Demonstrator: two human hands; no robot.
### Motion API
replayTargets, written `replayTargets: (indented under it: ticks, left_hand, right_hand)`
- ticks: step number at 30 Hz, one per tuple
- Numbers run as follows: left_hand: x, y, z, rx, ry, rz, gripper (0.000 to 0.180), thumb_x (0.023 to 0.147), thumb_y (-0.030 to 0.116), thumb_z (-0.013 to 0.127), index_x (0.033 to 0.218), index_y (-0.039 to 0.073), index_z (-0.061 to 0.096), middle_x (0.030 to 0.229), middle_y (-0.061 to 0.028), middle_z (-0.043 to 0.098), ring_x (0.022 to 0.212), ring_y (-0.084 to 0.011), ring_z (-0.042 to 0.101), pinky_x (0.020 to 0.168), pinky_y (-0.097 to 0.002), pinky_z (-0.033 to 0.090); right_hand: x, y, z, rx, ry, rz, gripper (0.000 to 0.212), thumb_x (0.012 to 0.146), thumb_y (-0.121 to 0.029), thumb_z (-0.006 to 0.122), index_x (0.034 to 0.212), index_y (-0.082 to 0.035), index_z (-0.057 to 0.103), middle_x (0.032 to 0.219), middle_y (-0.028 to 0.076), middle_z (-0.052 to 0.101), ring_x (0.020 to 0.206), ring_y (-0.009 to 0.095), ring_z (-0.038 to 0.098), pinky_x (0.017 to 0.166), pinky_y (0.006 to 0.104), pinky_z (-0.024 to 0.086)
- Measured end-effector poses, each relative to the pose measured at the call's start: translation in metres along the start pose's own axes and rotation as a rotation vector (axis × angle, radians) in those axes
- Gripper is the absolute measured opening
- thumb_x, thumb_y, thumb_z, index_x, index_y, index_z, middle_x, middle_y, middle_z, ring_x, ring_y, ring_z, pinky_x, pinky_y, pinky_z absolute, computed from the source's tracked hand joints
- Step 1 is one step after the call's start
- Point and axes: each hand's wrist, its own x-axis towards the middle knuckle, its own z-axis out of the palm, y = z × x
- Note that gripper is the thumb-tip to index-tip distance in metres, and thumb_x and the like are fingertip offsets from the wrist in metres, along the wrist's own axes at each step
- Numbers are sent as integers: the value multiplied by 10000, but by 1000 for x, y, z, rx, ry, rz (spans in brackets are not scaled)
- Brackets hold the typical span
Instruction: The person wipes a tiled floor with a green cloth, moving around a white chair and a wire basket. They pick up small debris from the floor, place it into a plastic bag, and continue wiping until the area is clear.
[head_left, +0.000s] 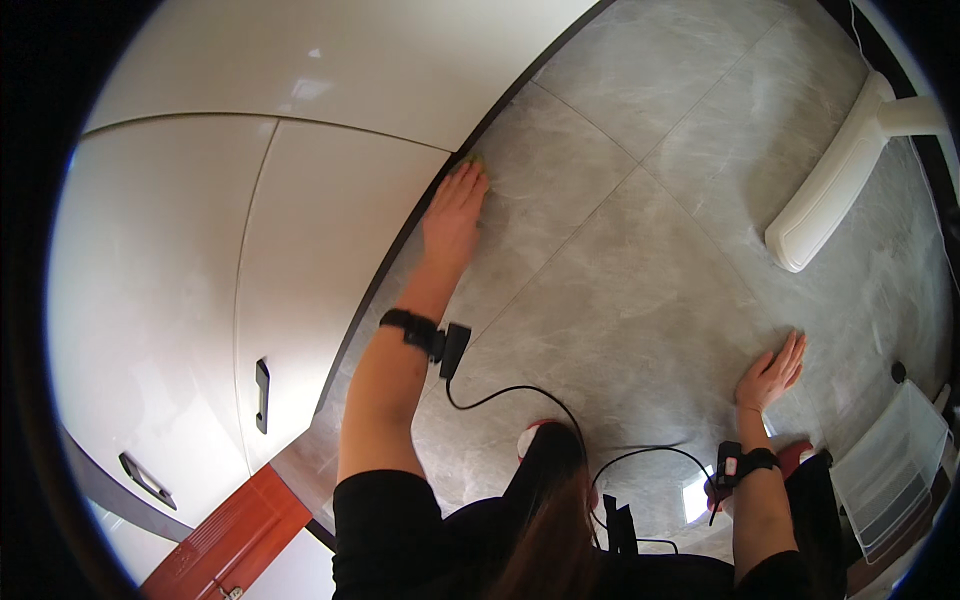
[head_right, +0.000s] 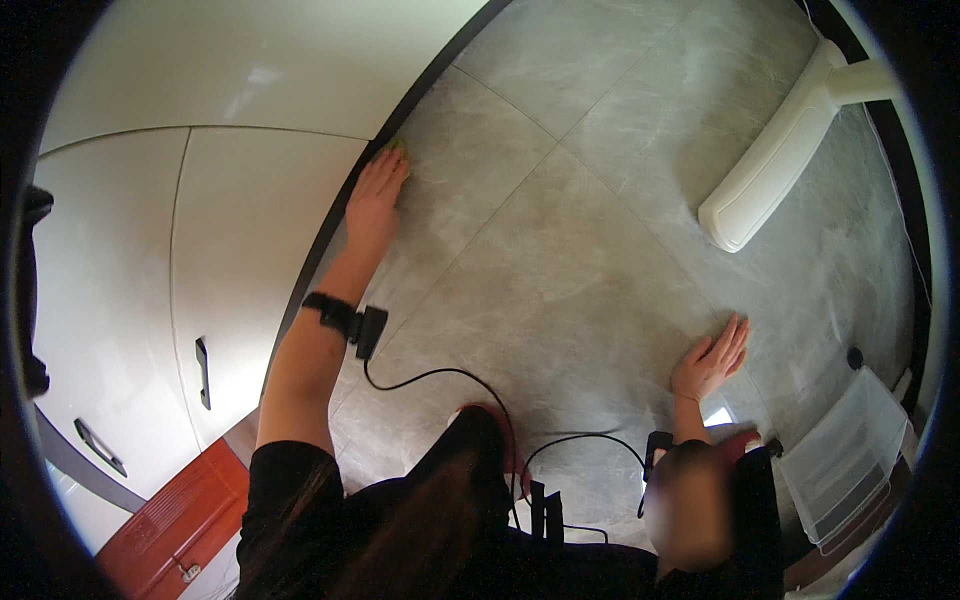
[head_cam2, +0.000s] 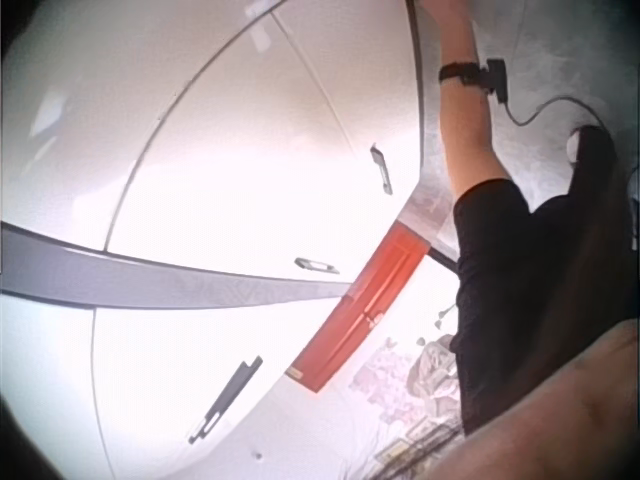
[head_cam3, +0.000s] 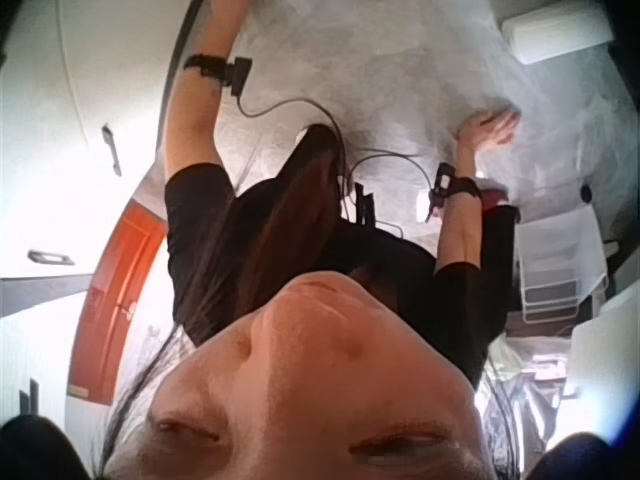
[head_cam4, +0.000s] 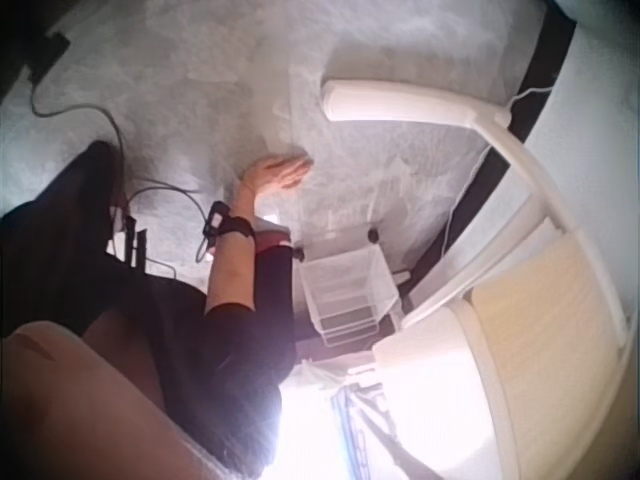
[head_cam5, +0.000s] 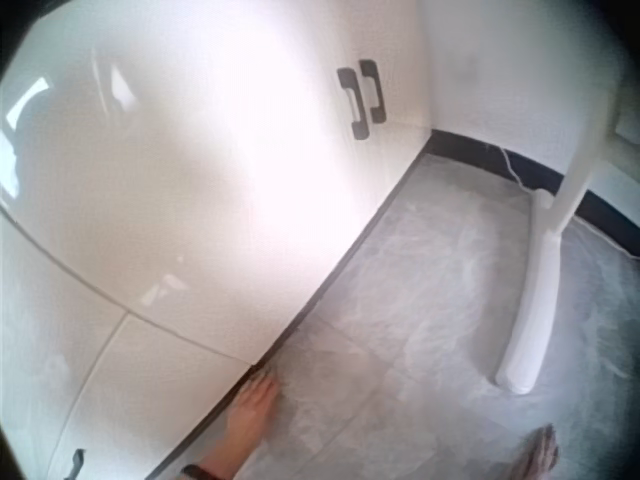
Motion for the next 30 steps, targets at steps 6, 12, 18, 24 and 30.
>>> replayTargets:
  ticks: [6, 12, 18, 24, 30]
  left_hand:
    - [-95, 21, -5, -73, 66, -509, 500, 905, 41, 503, 1396, -52, 483, 1487, -236, 440, 1381, -455, 377, 1167, -508, 289]
    - [-43, 31, 49, -106, 84, -397, 533, 967, 189, 510, 1413, -92, 433, 1489, -294, 399, 1384, -482, 347, 1173, -512, 271]
    - [120, 53, 87, -260, 85, -186, 459, 979, 137, 465, 1411, -17, 478, 1495, -206, 449, 1382, -413, 395, 1164, -469, 313]
    - [68, 192, 59, -710, -66, 193, 303, 992, 163, 471, 1235, 53, 616, 1312, -167, 604, 1246, -336, 548, 1074, -426, 426]
    - [-74, 264, 40, -1136, -281, 623, 362, 920, 85, 540, 1276, 72, 603, 1329, -155, 591, 1276, -328, 534, 1079, -431, 415]
  right_hand:
    - [-1, -3, -1, 5, -9, 7, 572, 981, -220, 443, 1536, -104, 366, 1606, 140, 323, 1490, 295, 280, 1202, 486, 151]
    - [0, -3, 1, -8, -32, 15, 573, 986, -236, 433, 1537, -97, 363, 1607, 144, 318, 1494, 296, 271, 1202, 487, 149]
    - [0, -2, 0, -6, -43, 20, 572, 990, -240, 422, 1538, -91, 358, 1609, 146, 311, 1493, 307, 267, 1200, 497, 143]
    - [3, -6, -3, -15, 5, -21, 561, 1009, -266, 414, 1539, -91, 357, 1603, 148, 323, 1479, 316, 292, 1194, 492, 167]
    - [0, -3, -2, 16, -23, -9, 580, 990, -242, 439, 1544, -98, 341, 1606, 149, 311, 1488, 313, 271, 1196, 507, 145]
